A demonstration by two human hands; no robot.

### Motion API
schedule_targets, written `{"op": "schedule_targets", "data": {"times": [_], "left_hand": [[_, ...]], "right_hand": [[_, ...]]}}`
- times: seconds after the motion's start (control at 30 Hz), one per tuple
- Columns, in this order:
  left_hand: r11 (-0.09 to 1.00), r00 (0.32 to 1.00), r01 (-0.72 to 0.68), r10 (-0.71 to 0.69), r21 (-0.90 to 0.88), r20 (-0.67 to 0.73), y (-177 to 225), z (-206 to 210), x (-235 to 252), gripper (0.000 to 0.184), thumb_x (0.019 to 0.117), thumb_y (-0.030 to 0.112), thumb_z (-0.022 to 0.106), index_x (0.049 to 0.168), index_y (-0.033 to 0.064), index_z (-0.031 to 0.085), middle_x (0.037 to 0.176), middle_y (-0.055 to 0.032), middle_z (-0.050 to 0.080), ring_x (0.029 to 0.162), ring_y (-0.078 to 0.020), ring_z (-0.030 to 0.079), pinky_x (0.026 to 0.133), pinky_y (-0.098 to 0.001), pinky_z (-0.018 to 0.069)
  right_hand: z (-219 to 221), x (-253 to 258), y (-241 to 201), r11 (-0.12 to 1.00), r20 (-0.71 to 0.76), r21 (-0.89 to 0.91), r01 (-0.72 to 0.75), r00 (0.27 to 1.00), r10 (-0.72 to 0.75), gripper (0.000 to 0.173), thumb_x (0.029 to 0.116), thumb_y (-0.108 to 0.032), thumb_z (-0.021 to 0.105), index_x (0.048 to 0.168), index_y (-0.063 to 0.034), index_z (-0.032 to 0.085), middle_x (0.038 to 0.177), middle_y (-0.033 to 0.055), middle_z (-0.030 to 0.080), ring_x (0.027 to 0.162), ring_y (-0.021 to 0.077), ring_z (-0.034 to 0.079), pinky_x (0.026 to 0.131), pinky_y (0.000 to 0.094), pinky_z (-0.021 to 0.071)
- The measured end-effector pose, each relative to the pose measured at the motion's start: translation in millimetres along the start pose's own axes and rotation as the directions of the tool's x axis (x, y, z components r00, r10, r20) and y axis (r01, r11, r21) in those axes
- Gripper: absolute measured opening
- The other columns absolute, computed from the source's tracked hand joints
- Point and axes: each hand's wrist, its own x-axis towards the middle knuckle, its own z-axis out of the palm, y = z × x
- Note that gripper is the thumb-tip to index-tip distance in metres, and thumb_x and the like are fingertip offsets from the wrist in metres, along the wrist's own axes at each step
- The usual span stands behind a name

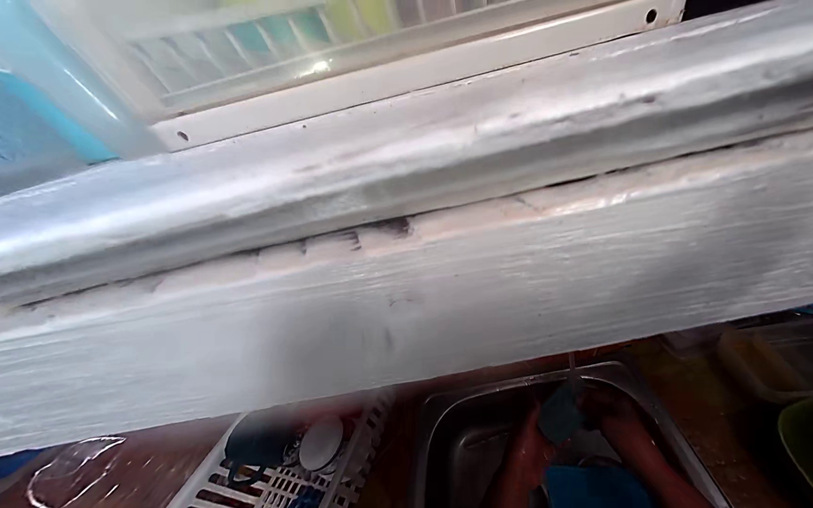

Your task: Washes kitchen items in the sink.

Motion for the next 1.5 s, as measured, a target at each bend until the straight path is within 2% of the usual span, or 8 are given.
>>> {"op": "schedule_targets", "data": {"times": [0.1, 0.33, 0.6, 0.77, 1.0, 1.27, 1.4, 1.5], "left_hand": [[0.978, 0.988, 0.151, -0.153, -0.142, -0.008, -4, 2, 4, 0.055, 0.1123, 0.045, 0.021, 0.145, 0.0056, 0.042, 0.125, -0.0194, 0.062, 0.105, -0.0309, 0.066, 0.087, -0.0447, 0.0568], [0.981, 0.990, -0.138, 0.134, 0.136, 0.042, 1, 9, -1, 0.044, 0.1129, 0.021, 0.033, 0.155, 0.0068, 0.034, 0.154, -0.0204, 0.041, 0.125, -0.0319, 0.058, 0.097, -0.0493, 0.0544], [0.969, 0.991, 0.119, -0.128, -0.218, -0.029, 4, 8, -1, 0.046, 0.1131, 0.038, 0.026, 0.134, 0.0042, 0.050, 0.116, -0.0182, 0.065, 0.101, -0.0305, 0.067, 0.086, -0.0456, 0.0578], [0.917, 0.994, -0.101, 0.109, 0.387, -0.001, 15, 4, -6, 0.043, 0.1126, 0.023, 0.037, 0.148, 0.0011, 0.042, 0.145, -0.0220, 0.050, 0.118, -0.0320, 0.062, 0.092, -0.0499, 0.0565], [0.395, 0.844, -0.524, 0.360, 0.754, 0.398, 42, 6, -20, 0.033, 0.0956, 0.005, 0.062, 0.128, -0.0002, 0.067, 0.143, -0.0195, 0.055, 0.137, -0.0256, 0.049, 0.115, -0.0398, 0.0416], [0.982, 0.994, -0.106, 0.106, 0.157, 0.007, 13, -10, -13, 0.039, 0.1106, 0.020, 0.041, 0.145, 0.0036, 0.047, 0.135, -0.0173, 0.060, 0.116, -0.0270, 0.063, 0.095, -0.0463, 0.0541], [0.980, 0.985, 0.171, -0.172, -0.101, -0.002, 3, -7, -8, 0.050, 0.1123, 0.041, 0.030, 0.146, 0.0058, 0.041, 0.126, -0.0219, 0.063, 0.103, -0.0337, 0.068, 0.086, -0.0470, 0.0585], [0.999, 0.997, 0.044, -0.045, -0.004, -0.060, 4, 1, -6, 0.044, 0.1129, 0.032, 0.036, 0.145, 0.0024, 0.042, 0.126, -0.0209, 0.062, 0.100, -0.0303, 0.069, 0.084, -0.0432, 0.0596]], "right_hand": [[3, -9, 1, 0.882, 0.140, -0.296, 0.367, 0.930, -0.340, 0.018, 0.0948, -0.012, 0.067, 0.101, 0.0007, 0.079, 0.128, 0.0183, 0.069, 0.126, 0.0311, 0.061, 0.109, 0.0473, 0.0473], [-13, 3, -1, 0.996, 0.024, -0.071, -0.045, 0.999, 0.047, 0.026, 0.1050, -0.024, 0.059, 0.109, 0.0004, 0.069, 0.091, 0.0117, 0.066, 0.077, 0.0193, 0.065, 0.069, 0.0397, 0.0570], [4, -12, -12, 0.869, 0.248, -0.323, 0.376, 0.919, -0.305, 0.023, 0.0965, -0.017, 0.066, 0.094, 0.0019, 0.078, 0.133, 0.0219, 0.065, 0.130, 0.0303, 0.058, 0.112, 0.0440, 0.0451], [-17, 0, 10, 0.987, -0.004, 0.105, -0.119, 0.993, 0.120, 0.029, 0.1054, -0.023, 0.058, 0.114, 0.0029, 0.068, 0.102, 0.0147, 0.068, 0.087, 0.0209, 0.067, 0.074, 0.0417, 0.0583], [-12, 4, 20, 0.633, 0.148, 0.582, -0.510, 0.832, 0.535, 0.043, 0.1076, -0.042, 0.049, 0.135, -0.0079, 0.053, 0.111, 0.0183, 0.067, 0.091, 0.0327, 0.071, 0.067, 0.0507, 0.0607], [-2, -1, -6, 0.985, 0.047, 0.141, -0.096, 0.995, 0.090, 0.009, 0.0992, -0.003, 0.062, 0.096, 0.0020, 0.069, 0.088, 0.0089, 0.068, 0.074, 0.0155, 0.067, 0.066, 0.0329, 0.0590], [-1, -9, -2, 0.910, 0.125, -0.227, 0.347, 0.937, -0.327, 0.013, 0.0932, -0.011, 0.069, 0.095, -0.0017, 0.078, 0.122, 0.0155, 0.070, 0.118, 0.0203, 0.065, 0.103, 0.0361, 0.0525], [-6, -7, 3, 0.944, 0.103, -0.201, 0.262, 0.964, -0.246, 0.020, 0.0955, -0.009, 0.067, 0.110, 0.0031, 0.074, 0.122, 0.0179, 0.070, 0.112, 0.0210, 0.068, 0.097, 0.0365, 0.0561]]}}
